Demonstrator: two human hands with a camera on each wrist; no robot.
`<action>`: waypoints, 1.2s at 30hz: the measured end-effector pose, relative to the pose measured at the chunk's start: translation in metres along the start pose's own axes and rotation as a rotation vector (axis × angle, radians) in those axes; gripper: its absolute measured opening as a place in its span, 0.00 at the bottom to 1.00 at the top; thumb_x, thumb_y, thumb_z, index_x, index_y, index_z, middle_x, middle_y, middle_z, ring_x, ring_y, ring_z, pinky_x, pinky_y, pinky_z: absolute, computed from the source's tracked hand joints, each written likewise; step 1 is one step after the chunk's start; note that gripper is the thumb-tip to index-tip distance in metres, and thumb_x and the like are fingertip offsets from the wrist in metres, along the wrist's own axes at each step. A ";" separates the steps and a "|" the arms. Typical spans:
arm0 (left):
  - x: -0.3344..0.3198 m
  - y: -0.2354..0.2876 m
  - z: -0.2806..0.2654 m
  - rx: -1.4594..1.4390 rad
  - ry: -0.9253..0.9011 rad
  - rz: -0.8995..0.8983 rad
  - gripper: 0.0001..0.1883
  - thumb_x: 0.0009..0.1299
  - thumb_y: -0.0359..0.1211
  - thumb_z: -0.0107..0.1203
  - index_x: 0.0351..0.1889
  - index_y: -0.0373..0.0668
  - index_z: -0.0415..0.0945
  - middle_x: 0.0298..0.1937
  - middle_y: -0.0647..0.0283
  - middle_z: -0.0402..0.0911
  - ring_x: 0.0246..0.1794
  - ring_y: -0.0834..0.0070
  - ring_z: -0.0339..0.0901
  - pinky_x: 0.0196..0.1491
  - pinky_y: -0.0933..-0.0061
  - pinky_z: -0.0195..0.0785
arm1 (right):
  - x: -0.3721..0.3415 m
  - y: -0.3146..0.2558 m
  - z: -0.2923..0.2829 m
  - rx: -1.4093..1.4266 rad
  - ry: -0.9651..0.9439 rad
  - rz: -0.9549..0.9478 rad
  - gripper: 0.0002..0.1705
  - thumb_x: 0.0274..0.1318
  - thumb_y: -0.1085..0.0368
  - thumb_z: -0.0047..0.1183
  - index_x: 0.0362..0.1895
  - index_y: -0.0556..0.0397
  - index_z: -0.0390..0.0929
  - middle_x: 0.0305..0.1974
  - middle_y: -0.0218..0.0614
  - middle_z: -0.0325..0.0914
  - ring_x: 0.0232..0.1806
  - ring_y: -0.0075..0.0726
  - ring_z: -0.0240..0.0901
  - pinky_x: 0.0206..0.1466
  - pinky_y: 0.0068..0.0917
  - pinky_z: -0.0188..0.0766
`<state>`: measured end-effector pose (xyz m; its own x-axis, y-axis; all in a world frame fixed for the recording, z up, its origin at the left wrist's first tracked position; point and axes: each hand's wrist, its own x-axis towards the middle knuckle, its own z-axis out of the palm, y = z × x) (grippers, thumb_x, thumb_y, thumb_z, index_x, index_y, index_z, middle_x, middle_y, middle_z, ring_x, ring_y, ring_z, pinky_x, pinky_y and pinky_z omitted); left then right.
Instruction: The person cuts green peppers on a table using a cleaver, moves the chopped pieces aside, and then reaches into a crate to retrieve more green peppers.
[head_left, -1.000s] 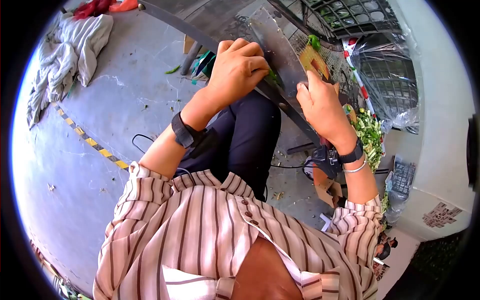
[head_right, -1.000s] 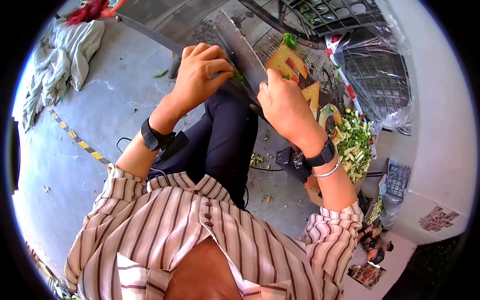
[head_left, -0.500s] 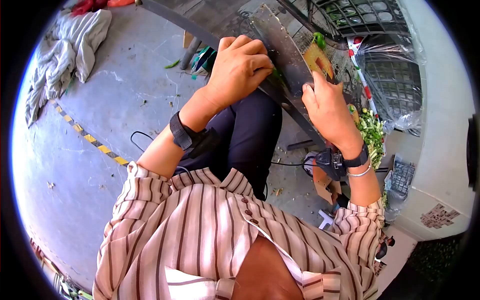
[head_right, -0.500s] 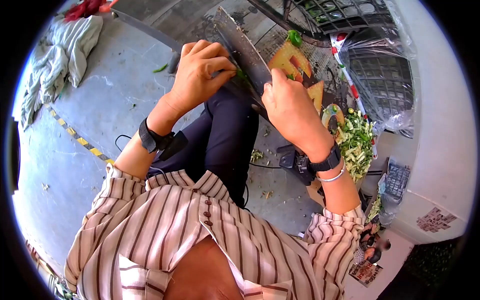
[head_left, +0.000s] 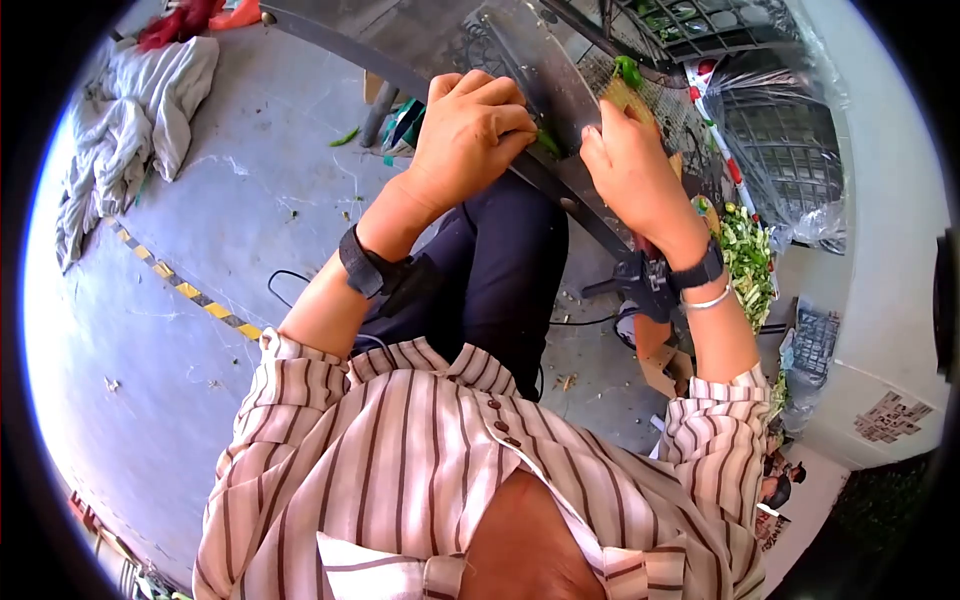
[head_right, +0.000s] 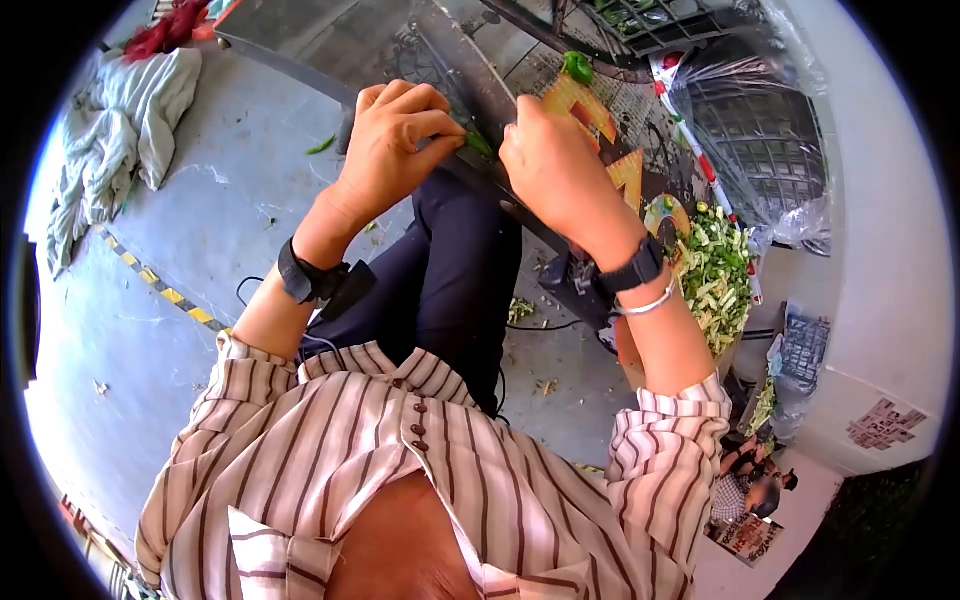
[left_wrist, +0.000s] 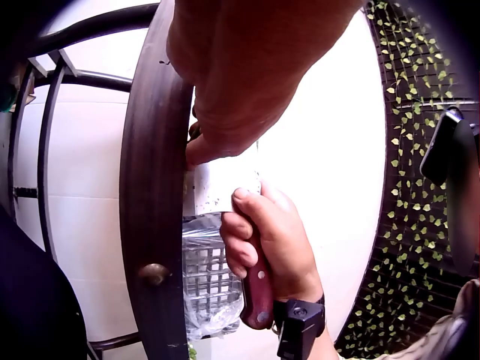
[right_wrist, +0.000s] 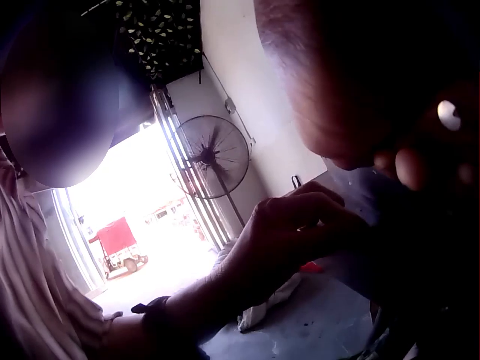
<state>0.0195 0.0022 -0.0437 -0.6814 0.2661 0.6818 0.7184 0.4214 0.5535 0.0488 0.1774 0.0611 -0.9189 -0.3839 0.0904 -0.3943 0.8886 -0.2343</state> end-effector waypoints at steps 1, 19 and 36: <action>0.000 0.000 0.000 0.004 0.000 -0.003 0.03 0.54 0.33 0.63 0.26 0.51 0.81 0.32 0.75 0.75 0.38 0.75 0.70 0.49 0.70 0.56 | 0.002 0.000 -0.001 0.075 0.016 0.043 0.11 0.59 0.66 0.45 0.30 0.64 0.65 0.22 0.59 0.72 0.29 0.65 0.71 0.32 0.50 0.66; -0.004 0.003 -0.003 0.019 0.025 -0.035 0.05 0.54 0.34 0.64 0.28 0.51 0.82 0.32 0.74 0.75 0.39 0.75 0.70 0.50 0.69 0.55 | -0.013 -0.015 -0.014 0.069 -0.156 0.108 0.11 0.60 0.66 0.44 0.34 0.63 0.65 0.24 0.61 0.71 0.31 0.67 0.70 0.33 0.51 0.66; -0.006 -0.002 -0.021 0.059 0.005 -0.059 0.04 0.55 0.32 0.63 0.28 0.50 0.82 0.34 0.74 0.76 0.41 0.74 0.71 0.52 0.69 0.56 | 0.008 -0.003 -0.003 0.056 -0.106 -0.003 0.10 0.59 0.66 0.45 0.32 0.62 0.64 0.22 0.60 0.71 0.29 0.67 0.70 0.31 0.51 0.65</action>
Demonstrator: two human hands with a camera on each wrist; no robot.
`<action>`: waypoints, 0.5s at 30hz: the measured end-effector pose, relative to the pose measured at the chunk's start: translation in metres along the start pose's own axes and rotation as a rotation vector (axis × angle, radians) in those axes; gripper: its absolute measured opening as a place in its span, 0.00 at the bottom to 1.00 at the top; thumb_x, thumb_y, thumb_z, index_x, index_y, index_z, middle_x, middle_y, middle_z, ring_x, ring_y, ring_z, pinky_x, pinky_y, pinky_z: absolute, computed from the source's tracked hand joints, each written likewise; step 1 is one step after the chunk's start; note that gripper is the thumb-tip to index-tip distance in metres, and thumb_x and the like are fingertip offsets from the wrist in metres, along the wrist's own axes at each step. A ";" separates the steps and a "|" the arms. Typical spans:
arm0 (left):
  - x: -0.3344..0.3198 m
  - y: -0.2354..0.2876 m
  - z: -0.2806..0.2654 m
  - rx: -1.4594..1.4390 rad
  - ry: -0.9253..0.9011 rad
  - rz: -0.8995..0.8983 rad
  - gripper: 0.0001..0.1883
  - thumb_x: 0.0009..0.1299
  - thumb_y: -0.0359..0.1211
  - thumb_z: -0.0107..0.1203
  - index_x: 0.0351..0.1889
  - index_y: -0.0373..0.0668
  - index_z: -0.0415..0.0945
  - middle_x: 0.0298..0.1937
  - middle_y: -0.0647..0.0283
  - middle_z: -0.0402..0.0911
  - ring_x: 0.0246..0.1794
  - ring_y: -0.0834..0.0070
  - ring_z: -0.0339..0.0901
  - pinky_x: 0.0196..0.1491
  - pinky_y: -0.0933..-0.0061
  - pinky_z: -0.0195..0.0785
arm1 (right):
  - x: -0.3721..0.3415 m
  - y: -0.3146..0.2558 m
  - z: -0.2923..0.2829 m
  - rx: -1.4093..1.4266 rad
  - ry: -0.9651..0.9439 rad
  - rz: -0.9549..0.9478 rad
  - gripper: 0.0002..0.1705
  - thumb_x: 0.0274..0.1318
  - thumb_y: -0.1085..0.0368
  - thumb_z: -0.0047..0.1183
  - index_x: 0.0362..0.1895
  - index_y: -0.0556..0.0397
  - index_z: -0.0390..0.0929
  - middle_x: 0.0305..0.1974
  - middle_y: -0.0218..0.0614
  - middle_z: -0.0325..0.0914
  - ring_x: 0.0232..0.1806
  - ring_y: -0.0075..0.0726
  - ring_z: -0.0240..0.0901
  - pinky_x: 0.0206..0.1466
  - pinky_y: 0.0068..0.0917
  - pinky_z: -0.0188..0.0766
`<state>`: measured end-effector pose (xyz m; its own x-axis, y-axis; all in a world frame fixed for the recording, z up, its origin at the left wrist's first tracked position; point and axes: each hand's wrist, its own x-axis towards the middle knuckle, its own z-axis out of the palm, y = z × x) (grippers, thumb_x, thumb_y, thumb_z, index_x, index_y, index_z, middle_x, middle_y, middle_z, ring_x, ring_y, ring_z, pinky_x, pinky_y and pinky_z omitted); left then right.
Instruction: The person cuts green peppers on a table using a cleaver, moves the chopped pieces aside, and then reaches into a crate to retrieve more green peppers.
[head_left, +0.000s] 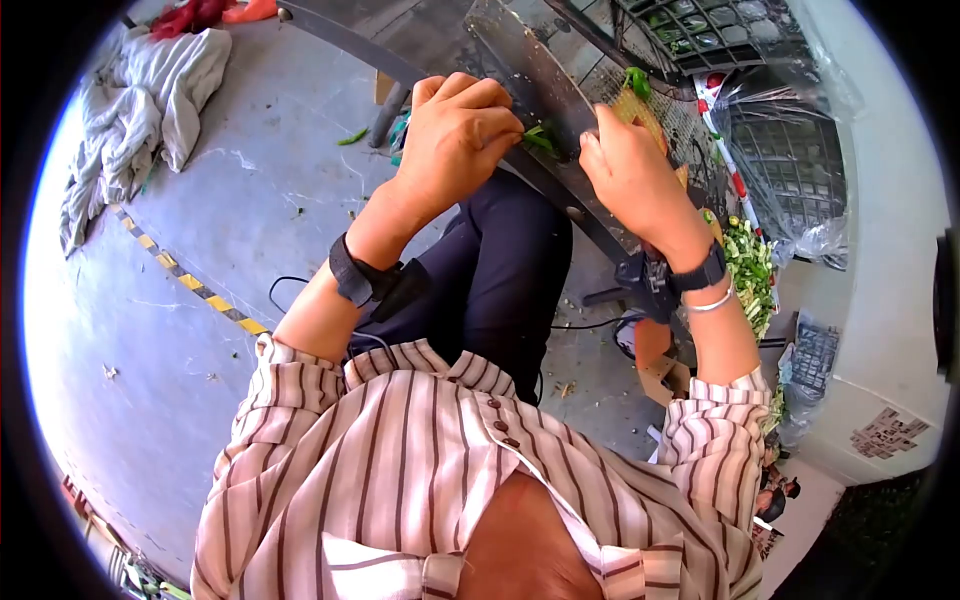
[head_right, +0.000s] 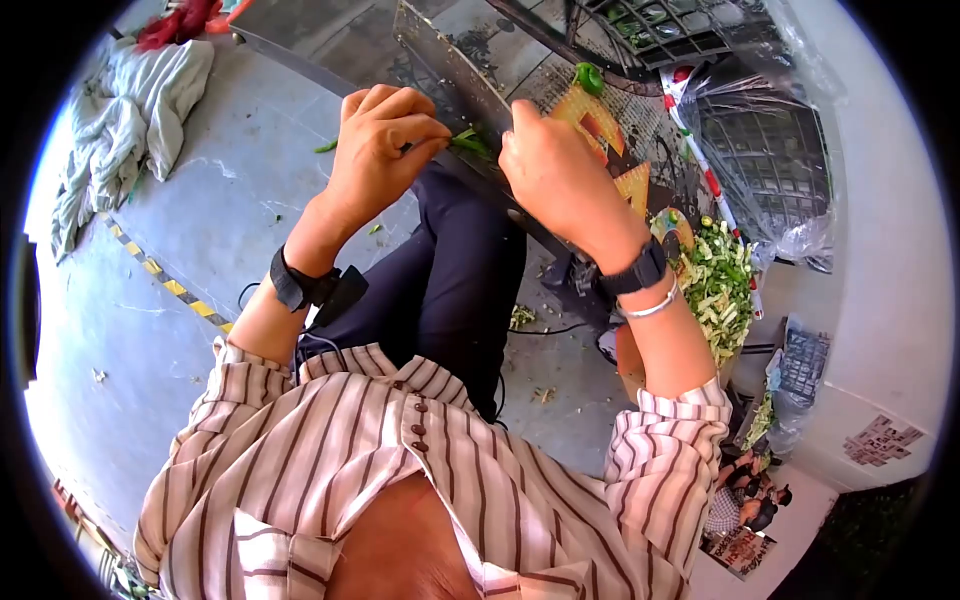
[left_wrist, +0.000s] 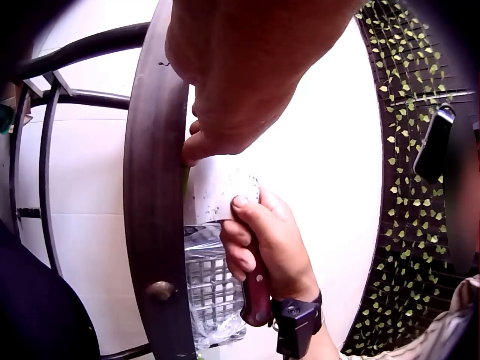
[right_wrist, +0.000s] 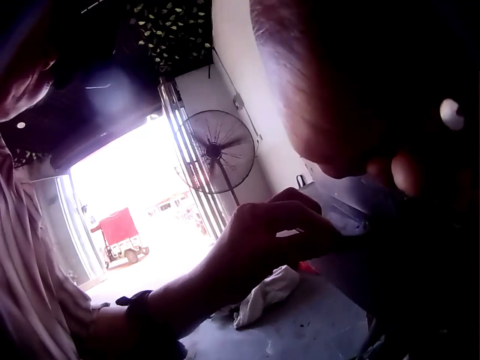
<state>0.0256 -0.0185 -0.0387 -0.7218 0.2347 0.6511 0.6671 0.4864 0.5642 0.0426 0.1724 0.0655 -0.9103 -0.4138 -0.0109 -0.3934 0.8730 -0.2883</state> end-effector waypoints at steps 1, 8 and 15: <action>-0.001 -0.001 0.001 -0.002 0.007 0.002 0.04 0.55 0.32 0.63 0.28 0.50 0.81 0.34 0.74 0.76 0.42 0.74 0.71 0.52 0.69 0.56 | 0.003 0.001 0.001 -0.029 0.022 -0.024 0.10 0.59 0.66 0.45 0.32 0.62 0.64 0.22 0.59 0.71 0.28 0.67 0.70 0.31 0.50 0.65; 0.000 -0.001 0.004 -0.003 0.024 0.007 0.03 0.54 0.32 0.63 0.27 0.50 0.81 0.33 0.74 0.76 0.40 0.74 0.71 0.51 0.69 0.56 | -0.013 0.003 -0.013 0.084 0.078 0.040 0.10 0.59 0.67 0.45 0.30 0.62 0.65 0.21 0.56 0.71 0.26 0.63 0.70 0.29 0.48 0.65; -0.001 -0.002 0.004 -0.011 0.050 0.003 0.03 0.54 0.32 0.63 0.25 0.50 0.80 0.31 0.73 0.74 0.38 0.73 0.70 0.50 0.69 0.56 | -0.020 -0.013 -0.009 0.023 -0.016 -0.020 0.09 0.60 0.66 0.45 0.33 0.60 0.65 0.18 0.56 0.70 0.25 0.63 0.70 0.28 0.48 0.65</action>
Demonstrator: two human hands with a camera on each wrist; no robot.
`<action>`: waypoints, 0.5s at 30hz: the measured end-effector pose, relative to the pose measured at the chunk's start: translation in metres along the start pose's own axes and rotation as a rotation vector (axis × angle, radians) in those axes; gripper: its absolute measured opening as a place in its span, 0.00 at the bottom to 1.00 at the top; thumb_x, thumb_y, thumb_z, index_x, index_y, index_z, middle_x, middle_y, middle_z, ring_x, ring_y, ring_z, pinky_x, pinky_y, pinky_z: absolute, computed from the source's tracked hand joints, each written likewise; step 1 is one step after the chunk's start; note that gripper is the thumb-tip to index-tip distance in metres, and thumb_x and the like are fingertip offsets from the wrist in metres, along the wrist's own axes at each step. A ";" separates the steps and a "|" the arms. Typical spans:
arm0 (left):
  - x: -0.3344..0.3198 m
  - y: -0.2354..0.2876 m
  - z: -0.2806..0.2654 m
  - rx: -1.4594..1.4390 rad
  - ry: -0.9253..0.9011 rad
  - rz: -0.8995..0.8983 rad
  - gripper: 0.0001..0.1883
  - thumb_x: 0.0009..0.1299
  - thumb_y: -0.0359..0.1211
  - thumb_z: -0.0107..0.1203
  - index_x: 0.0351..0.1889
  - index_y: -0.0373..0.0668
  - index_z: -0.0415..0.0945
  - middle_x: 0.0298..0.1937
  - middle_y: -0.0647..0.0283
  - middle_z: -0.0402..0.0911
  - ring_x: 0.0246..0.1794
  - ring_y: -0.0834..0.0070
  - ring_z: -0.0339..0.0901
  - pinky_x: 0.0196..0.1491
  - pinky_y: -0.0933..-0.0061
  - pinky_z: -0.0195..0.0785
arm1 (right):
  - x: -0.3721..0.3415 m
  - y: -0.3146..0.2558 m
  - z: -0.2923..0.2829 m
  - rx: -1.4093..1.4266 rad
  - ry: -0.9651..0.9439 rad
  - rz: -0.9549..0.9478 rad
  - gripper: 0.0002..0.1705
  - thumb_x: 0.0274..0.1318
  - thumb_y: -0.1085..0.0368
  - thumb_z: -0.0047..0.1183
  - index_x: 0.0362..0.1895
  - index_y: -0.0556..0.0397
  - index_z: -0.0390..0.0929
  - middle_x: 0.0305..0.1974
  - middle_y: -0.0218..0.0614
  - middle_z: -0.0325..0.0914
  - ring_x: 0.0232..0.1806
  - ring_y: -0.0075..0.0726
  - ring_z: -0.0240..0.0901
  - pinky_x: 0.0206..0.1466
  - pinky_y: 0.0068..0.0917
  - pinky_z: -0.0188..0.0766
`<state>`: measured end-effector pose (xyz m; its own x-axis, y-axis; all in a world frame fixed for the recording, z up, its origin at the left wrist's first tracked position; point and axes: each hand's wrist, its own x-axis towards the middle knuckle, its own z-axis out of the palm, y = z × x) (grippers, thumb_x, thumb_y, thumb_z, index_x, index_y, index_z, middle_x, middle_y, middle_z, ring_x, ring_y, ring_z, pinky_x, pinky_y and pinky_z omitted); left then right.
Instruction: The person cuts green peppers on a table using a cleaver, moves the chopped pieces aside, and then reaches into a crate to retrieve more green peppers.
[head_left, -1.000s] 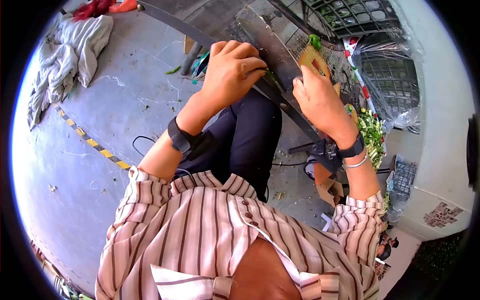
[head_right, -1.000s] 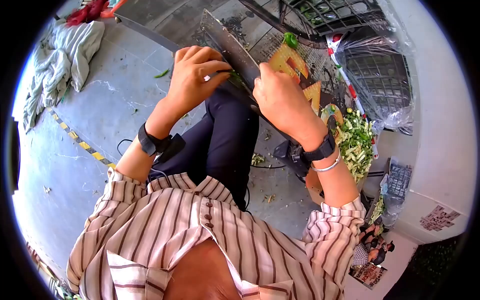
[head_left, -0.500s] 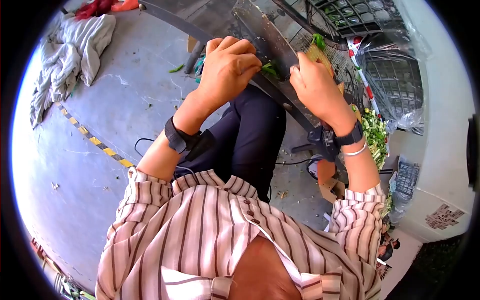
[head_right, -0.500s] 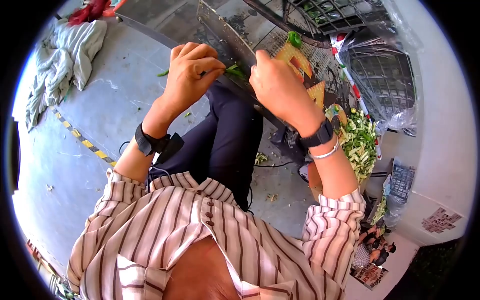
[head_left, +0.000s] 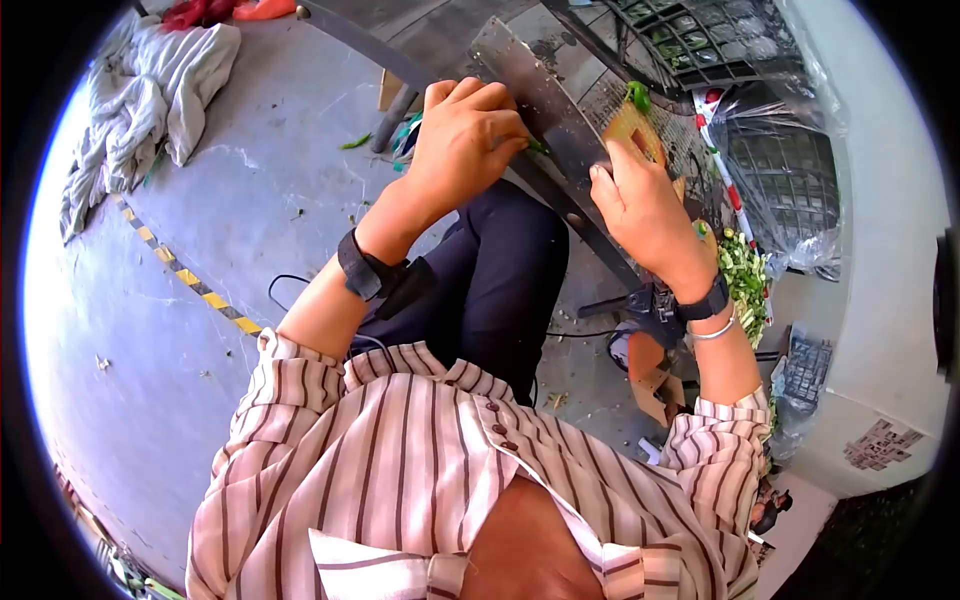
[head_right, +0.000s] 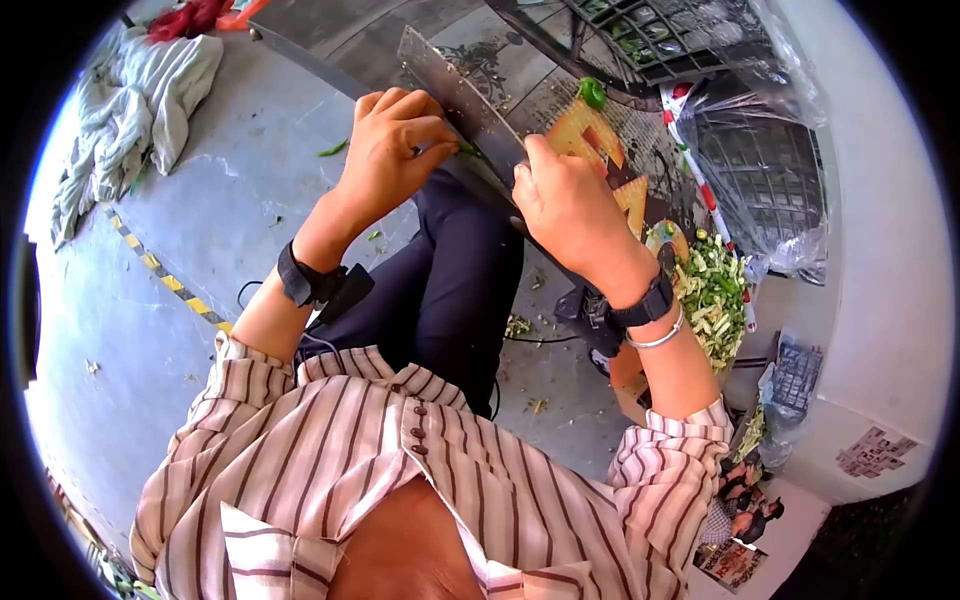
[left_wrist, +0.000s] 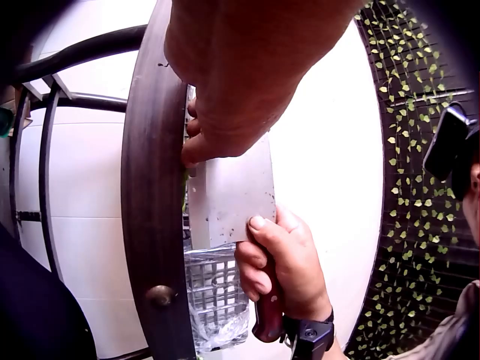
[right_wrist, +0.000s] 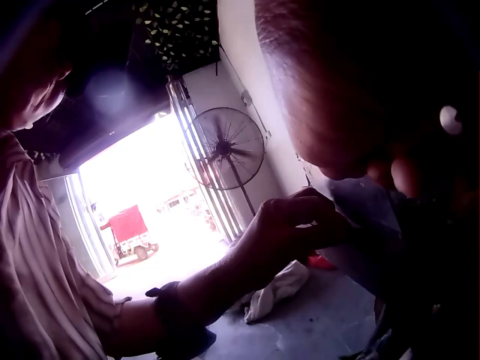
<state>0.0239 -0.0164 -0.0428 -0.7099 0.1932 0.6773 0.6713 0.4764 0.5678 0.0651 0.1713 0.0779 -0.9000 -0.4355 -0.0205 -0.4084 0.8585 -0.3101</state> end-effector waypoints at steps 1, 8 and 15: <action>-0.001 -0.001 0.000 0.000 0.005 -0.010 0.03 0.54 0.32 0.63 0.25 0.50 0.80 0.30 0.73 0.73 0.38 0.73 0.70 0.50 0.69 0.56 | 0.001 -0.001 0.001 -0.001 -0.038 0.025 0.09 0.60 0.66 0.45 0.34 0.60 0.65 0.18 0.56 0.70 0.25 0.64 0.71 0.28 0.49 0.65; -0.002 -0.001 -0.002 -0.002 0.023 -0.032 0.03 0.53 0.33 0.63 0.24 0.50 0.80 0.28 0.73 0.71 0.36 0.72 0.69 0.49 0.69 0.56 | 0.008 -0.005 0.001 -0.107 -0.072 -0.032 0.09 0.60 0.66 0.45 0.35 0.60 0.64 0.20 0.57 0.71 0.27 0.65 0.71 0.29 0.52 0.66; 0.001 -0.001 0.002 0.007 -0.003 -0.015 0.03 0.53 0.33 0.63 0.24 0.50 0.80 0.29 0.73 0.72 0.36 0.72 0.70 0.48 0.69 0.56 | 0.027 0.005 0.009 -0.064 -0.013 -0.021 0.09 0.60 0.66 0.45 0.33 0.61 0.63 0.21 0.58 0.71 0.28 0.65 0.71 0.29 0.51 0.66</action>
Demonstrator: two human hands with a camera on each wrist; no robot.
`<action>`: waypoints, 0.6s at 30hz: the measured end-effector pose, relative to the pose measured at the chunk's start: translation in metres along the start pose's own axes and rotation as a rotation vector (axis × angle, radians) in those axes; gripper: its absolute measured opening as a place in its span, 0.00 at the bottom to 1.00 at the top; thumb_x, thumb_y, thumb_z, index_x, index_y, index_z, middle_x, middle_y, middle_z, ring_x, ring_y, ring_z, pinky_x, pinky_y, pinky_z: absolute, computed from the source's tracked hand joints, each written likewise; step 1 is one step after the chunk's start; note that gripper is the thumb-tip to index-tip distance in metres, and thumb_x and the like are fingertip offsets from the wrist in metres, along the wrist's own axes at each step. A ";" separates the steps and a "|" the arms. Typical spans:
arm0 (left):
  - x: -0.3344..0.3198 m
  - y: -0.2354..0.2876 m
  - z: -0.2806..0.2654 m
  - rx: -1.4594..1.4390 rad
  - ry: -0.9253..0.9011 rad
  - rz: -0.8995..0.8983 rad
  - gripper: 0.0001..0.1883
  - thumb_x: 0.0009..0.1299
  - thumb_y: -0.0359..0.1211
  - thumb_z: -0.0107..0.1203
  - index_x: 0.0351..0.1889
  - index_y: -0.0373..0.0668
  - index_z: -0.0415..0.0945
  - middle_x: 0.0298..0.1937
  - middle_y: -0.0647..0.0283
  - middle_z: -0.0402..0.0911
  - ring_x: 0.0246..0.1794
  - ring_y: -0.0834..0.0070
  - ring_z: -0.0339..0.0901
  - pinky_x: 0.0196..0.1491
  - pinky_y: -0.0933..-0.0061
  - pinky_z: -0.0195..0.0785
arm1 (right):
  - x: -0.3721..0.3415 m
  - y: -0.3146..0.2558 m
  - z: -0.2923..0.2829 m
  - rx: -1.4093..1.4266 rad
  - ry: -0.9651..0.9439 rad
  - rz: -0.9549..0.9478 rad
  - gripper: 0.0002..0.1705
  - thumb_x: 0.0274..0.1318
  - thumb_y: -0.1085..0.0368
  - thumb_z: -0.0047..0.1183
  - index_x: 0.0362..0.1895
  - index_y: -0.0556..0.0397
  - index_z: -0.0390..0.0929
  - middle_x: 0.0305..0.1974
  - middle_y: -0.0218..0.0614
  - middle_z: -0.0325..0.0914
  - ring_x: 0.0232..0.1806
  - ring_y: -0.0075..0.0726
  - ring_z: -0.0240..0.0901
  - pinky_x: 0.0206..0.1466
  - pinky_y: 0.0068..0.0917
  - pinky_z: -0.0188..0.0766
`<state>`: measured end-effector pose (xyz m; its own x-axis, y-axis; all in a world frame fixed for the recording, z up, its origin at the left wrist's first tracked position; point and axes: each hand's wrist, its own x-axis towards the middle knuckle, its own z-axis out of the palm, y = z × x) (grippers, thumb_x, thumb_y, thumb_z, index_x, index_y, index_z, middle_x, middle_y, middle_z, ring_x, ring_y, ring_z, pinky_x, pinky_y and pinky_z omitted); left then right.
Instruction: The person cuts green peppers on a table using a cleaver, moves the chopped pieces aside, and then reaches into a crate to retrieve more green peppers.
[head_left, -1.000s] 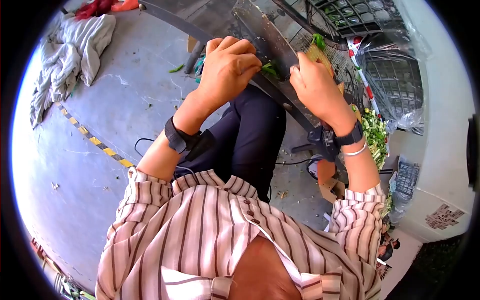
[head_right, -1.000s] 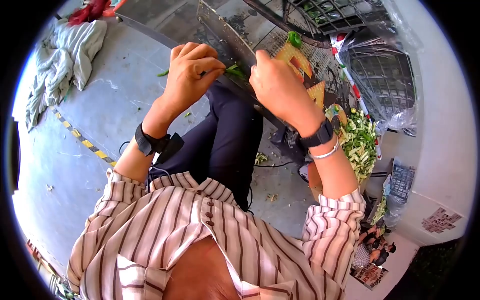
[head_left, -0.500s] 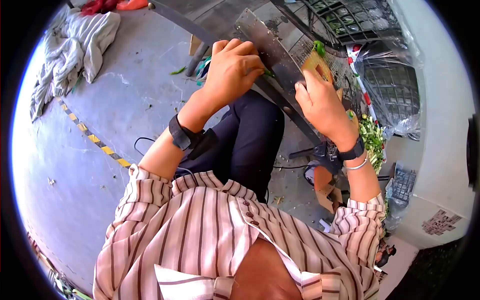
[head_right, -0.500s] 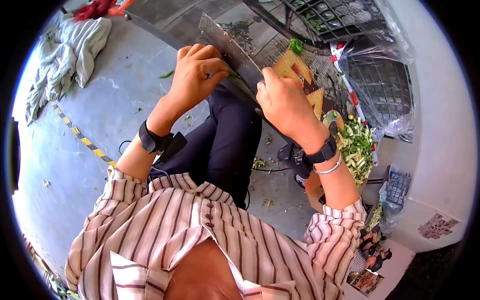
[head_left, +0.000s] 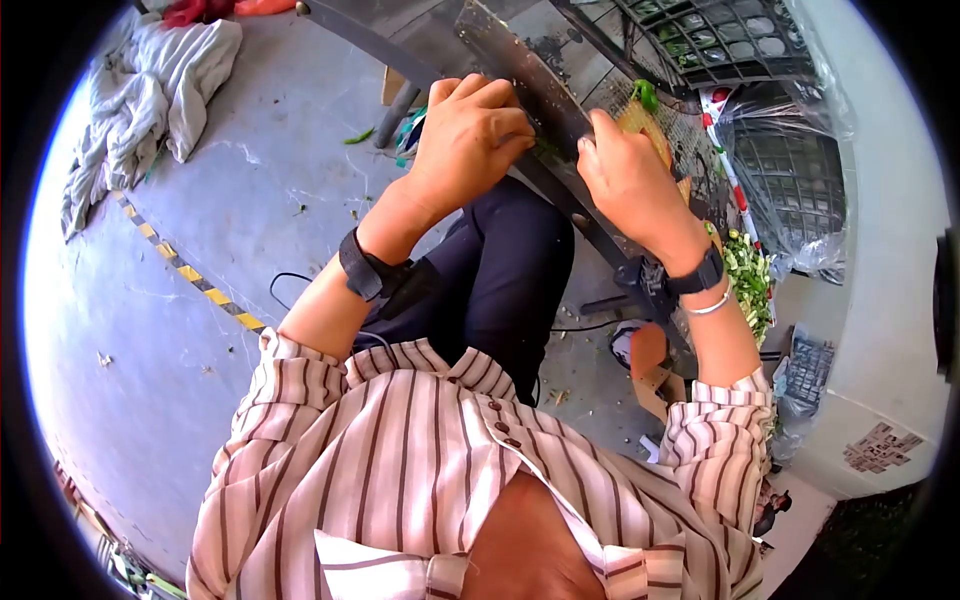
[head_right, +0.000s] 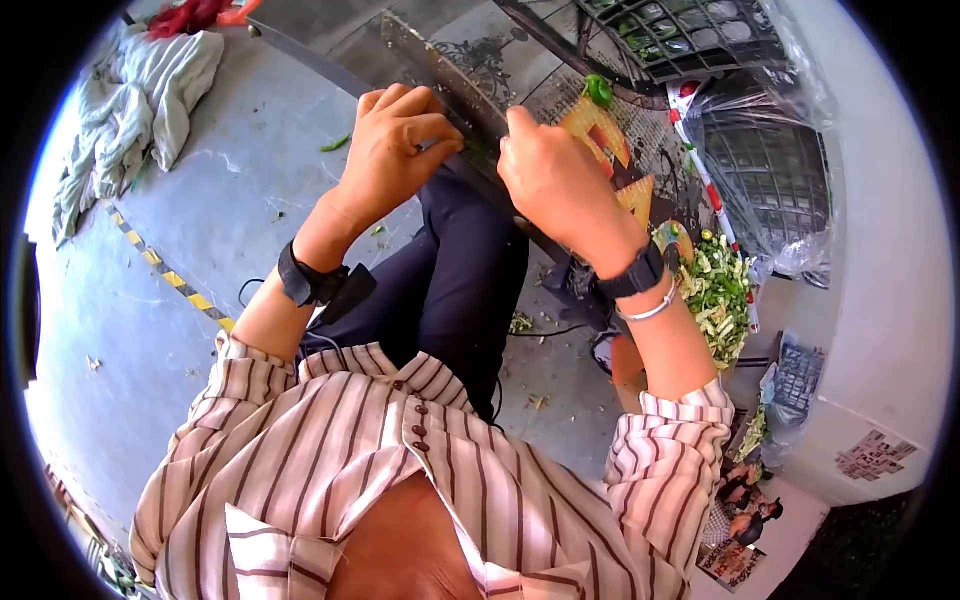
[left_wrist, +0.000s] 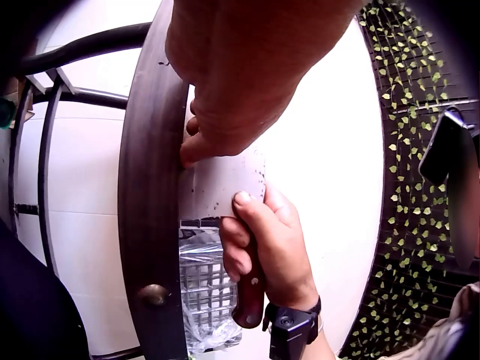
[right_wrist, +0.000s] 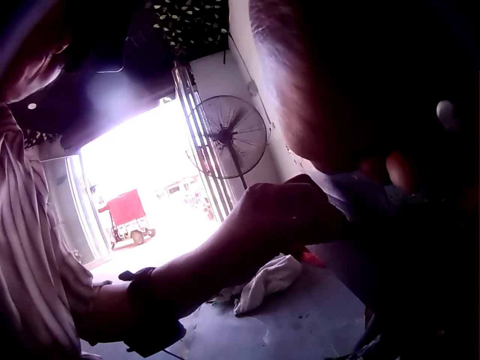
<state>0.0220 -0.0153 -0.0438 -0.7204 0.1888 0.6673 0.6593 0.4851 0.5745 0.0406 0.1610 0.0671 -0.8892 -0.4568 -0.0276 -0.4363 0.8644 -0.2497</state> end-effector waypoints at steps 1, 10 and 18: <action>0.000 0.000 -0.001 -0.002 -0.007 -0.004 0.03 0.53 0.33 0.63 0.24 0.50 0.80 0.29 0.73 0.72 0.37 0.73 0.70 0.48 0.69 0.56 | 0.003 0.002 0.001 -0.009 0.011 -0.009 0.09 0.60 0.66 0.45 0.33 0.61 0.63 0.21 0.58 0.71 0.28 0.66 0.70 0.29 0.51 0.65; -0.001 0.001 0.003 -0.002 0.018 -0.018 0.04 0.52 0.33 0.64 0.24 0.51 0.80 0.29 0.73 0.73 0.37 0.73 0.70 0.47 0.70 0.56 | -0.017 -0.003 -0.009 0.041 0.063 0.007 0.11 0.60 0.65 0.45 0.31 0.62 0.65 0.20 0.58 0.70 0.26 0.65 0.70 0.29 0.50 0.63; -0.003 0.001 0.000 -0.039 0.078 -0.084 0.06 0.50 0.34 0.66 0.25 0.51 0.81 0.31 0.73 0.74 0.38 0.73 0.70 0.47 0.70 0.56 | -0.019 -0.008 -0.006 0.116 0.035 0.083 0.11 0.60 0.65 0.45 0.32 0.62 0.65 0.20 0.57 0.69 0.27 0.65 0.69 0.29 0.50 0.63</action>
<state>0.0251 -0.0152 -0.0456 -0.7556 0.0810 0.6500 0.6062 0.4626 0.6470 0.0598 0.1636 0.0754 -0.9266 -0.3757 -0.0192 -0.3444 0.8677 -0.3585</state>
